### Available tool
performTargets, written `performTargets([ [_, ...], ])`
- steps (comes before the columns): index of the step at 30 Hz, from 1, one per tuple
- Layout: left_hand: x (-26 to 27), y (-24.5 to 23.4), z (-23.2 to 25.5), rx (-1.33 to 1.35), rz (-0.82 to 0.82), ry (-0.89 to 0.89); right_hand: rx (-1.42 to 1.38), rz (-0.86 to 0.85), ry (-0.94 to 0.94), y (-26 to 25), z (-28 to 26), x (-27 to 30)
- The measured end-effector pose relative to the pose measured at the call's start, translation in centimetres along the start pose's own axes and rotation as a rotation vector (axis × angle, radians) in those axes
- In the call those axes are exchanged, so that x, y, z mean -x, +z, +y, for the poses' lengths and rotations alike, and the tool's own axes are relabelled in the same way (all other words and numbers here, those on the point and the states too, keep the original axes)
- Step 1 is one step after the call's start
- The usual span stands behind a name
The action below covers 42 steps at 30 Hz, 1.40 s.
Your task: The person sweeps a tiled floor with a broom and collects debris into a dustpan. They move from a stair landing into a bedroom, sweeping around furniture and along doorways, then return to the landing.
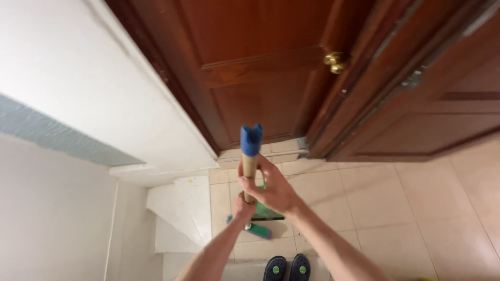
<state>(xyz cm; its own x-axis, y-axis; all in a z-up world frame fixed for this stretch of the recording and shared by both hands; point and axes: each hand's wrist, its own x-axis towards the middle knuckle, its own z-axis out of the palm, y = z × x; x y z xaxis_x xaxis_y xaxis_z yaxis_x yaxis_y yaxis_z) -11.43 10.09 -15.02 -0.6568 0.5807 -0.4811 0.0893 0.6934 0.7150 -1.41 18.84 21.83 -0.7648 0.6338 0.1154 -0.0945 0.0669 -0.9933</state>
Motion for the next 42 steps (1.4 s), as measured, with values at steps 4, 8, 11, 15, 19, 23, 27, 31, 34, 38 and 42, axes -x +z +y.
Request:
performTargets([
  [4,-4.1,-3.8,-2.8,-0.014,-0.001,0.021,0.202,-0.139,0.001,-2.0,3.6,-1.5],
  [8,-4.6,-8.2,-2.2,-0.023,-0.03,0.068,0.552,-0.03,0.235,-5.2,10.9,-2.0],
  [11,-1.7,-11.8,0.6,-0.021,-0.069,0.078,0.63,-0.02,0.314,-7.7,18.0,-1.4],
  [15,0.0,-14.5,1.5,0.115,-0.098,0.09,0.667,-0.118,0.502,-9.2,23.2,-2.3],
  [19,0.5,-14.5,-0.8,0.41,-0.265,-0.159,0.486,-0.211,0.466,-8.2,25.7,-2.8],
  [23,2.9,-15.3,-2.1,-0.053,-0.1,0.167,0.435,-0.27,0.299,-7.5,27.0,-2.6],
  [27,3.0,-13.8,-3.8,-0.008,0.053,0.102,0.405,-0.306,0.393,-6.2,26.1,-2.1],
  [31,4.0,-12.6,-2.2,-0.003,0.216,-0.218,0.511,-0.276,0.533,-6.5,21.0,-0.7],
  [34,3.1,-11.2,-2.6,-0.048,0.212,-0.288,0.55,-0.188,0.537,-8.5,22.1,0.5],
  [38,2.7,-9.0,-2.6,-0.023,0.216,-0.239,0.566,-0.008,0.503,-12.0,22.0,2.4],
  [42,4.1,-6.9,-1.3,0.109,0.168,-0.24,0.585,0.11,0.565,-15.0,21.3,4.0],
])
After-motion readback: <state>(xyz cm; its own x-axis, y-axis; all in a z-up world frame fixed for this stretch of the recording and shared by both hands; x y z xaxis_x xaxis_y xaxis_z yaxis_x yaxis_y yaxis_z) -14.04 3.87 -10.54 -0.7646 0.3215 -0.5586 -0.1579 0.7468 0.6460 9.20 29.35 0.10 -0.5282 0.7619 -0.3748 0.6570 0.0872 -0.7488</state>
